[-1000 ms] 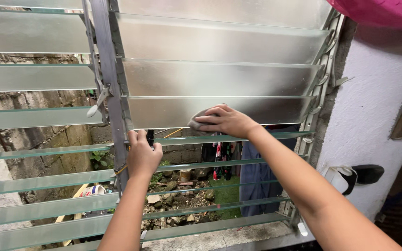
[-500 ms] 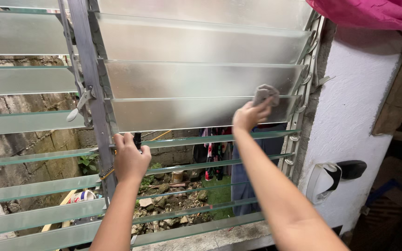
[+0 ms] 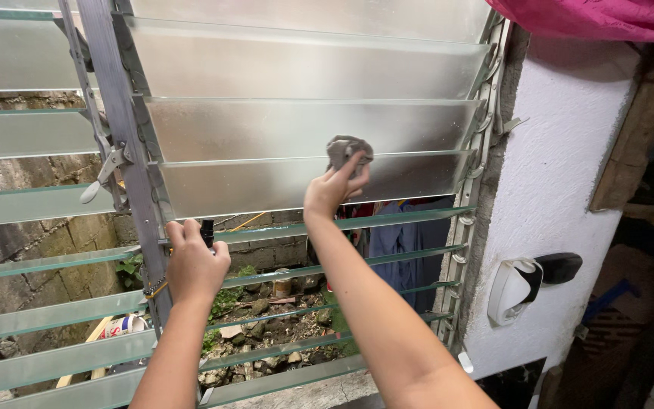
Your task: The person cleans a window with horizontal glass slats using a spray bottle and a cloth. They repeatedly spray and wipe the glass, then rinse the cloth at a sink and continue wiping the window.
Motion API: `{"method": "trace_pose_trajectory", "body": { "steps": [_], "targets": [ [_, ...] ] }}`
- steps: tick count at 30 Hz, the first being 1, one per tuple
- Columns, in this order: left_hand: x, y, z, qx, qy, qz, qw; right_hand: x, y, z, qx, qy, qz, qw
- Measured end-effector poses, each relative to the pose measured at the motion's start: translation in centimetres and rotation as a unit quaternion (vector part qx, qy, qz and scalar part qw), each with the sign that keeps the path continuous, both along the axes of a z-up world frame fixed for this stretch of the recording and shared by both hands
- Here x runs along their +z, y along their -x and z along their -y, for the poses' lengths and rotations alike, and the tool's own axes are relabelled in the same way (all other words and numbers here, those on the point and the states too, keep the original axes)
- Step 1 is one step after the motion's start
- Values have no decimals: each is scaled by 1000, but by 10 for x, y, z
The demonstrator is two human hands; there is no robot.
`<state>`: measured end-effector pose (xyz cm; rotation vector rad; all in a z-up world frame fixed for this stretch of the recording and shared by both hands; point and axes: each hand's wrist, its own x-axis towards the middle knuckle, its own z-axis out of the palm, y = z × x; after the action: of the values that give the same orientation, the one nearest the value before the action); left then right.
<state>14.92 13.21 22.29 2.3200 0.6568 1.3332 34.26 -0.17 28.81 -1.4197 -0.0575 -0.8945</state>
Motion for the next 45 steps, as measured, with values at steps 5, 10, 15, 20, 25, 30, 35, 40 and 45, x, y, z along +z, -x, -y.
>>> {"method": "trace_pose_trajectory", "body": {
  "steps": [5,10,15,20,25,30,35,40,45],
  "targets": [
    [0,-1,-2,7,-13,-3,1000,20,-36,53,-17,-61,-68,996],
    [-3,-4,-3,17,-26,7,1000,19,-85,124,-53,-39,-110,992],
    [-4,-5,-4,13,-19,1,1000,11,-147,184,-118,-52,-60,990],
    [-6,-6,-5,15,-24,5,1000,3,-165,185,-106,-109,-99,983],
    [-7,-6,-8,7,-27,11,1000,-2,-168,186,29,-318,-226,920],
    [-7,-8,-8,13,-36,15,999,7,-173,202,103,-425,-219,872],
    [-8,-5,-9,6,-31,5,1000,7,-143,212,185,-508,-166,825],
    [-5,-4,-6,10,-30,6,999,11,-126,213,189,-501,-165,829],
    [-2,-3,-6,8,-19,-23,1000,8,-137,213,175,-486,-169,839]
  ]
}}
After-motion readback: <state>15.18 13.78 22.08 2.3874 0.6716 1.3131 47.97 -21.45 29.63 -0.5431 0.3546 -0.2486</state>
